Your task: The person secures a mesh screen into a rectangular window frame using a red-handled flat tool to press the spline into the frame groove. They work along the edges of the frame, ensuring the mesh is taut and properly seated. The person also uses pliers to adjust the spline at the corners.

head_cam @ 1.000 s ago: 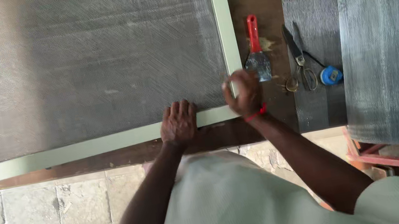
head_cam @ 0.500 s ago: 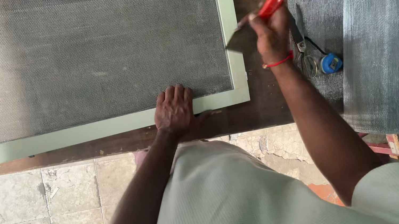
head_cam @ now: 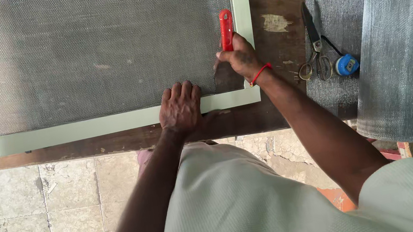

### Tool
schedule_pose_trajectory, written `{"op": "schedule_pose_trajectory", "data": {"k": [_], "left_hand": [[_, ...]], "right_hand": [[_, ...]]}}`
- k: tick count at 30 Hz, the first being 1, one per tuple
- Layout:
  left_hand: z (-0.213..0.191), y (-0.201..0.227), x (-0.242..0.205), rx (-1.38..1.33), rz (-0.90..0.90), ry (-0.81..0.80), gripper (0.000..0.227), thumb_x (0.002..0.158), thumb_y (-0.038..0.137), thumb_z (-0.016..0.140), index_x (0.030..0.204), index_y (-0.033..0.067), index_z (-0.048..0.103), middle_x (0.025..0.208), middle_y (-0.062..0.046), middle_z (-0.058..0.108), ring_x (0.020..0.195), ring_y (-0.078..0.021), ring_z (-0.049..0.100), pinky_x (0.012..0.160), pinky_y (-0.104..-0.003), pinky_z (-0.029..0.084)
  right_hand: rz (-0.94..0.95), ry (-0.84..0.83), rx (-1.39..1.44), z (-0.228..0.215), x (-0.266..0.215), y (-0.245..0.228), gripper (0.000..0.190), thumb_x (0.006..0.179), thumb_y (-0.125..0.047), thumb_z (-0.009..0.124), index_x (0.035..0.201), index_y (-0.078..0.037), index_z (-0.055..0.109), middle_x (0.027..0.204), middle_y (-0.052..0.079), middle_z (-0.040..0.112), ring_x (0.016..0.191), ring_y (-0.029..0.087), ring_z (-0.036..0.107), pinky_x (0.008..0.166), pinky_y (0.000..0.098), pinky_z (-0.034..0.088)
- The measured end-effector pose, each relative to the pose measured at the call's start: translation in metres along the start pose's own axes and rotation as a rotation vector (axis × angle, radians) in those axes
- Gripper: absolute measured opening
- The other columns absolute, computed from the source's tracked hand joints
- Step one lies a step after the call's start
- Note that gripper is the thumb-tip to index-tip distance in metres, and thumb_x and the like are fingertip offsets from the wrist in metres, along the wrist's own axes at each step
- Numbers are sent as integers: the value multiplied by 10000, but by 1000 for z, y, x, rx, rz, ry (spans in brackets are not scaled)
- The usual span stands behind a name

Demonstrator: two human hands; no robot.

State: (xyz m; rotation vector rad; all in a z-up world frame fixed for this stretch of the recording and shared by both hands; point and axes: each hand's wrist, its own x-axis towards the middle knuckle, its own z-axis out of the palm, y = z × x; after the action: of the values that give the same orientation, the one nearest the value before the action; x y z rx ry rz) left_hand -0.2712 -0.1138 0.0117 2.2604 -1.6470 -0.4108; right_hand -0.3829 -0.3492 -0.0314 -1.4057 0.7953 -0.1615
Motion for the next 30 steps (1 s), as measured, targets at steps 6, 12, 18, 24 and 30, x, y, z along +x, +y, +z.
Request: {"op": "schedule_pose_trajectory", "data": {"k": [6, 12, 18, 24, 30], "left_hand": [[11, -2, -4, 3, 6, -28, 794, 768, 800, 648, 1086, 73, 646, 1086, -87, 577, 1060, -255, 547, 887, -415, 434], [13, -4, 2, 42, 29, 7, 727, 838, 754, 641, 1134, 91, 649, 1080, -67, 573, 1027, -244, 540, 921, -422, 426], [-6, -24, -22, 90, 49, 41, 728, 821, 800, 638, 1091, 123, 640, 1041, -52, 561, 1024, -235, 542, 870, -421, 418], [-15, -53, -32, 82, -48, 52, 882, 721, 935, 584, 1046, 117, 644, 1008, -59, 547, 980, -239, 531, 838, -424, 413], [-12, -54, -29, 68, -85, -84, 926, 717, 958, 549, 1069, 107, 646, 1009, -63, 534, 962, -237, 505, 847, -408, 413]], "right_hand": [[-298, -4, 2, 19, -59, -1, 235, 968, -40, 593, 1158, -30, 456, 950, 44, 535, 847, 165, 670, 837, 380, 628], [-321, 15, -74, 19, -55, -18, 218, 957, -49, 607, 1131, -36, 475, 945, 22, 547, 859, 127, 631, 818, 324, 569], [-160, 90, -157, 59, 4, -11, 214, 880, -124, 720, 1017, -66, 565, 880, -4, 559, 803, 106, 552, 766, 300, 510], [-7, 73, -154, 89, 27, -2, 201, 840, -134, 712, 971, -80, 569, 852, 8, 609, 783, 135, 619, 743, 316, 537], [-54, 72, -220, 92, 15, -15, 214, 863, -115, 715, 993, -55, 556, 852, 25, 589, 764, 146, 626, 722, 327, 545]]}}
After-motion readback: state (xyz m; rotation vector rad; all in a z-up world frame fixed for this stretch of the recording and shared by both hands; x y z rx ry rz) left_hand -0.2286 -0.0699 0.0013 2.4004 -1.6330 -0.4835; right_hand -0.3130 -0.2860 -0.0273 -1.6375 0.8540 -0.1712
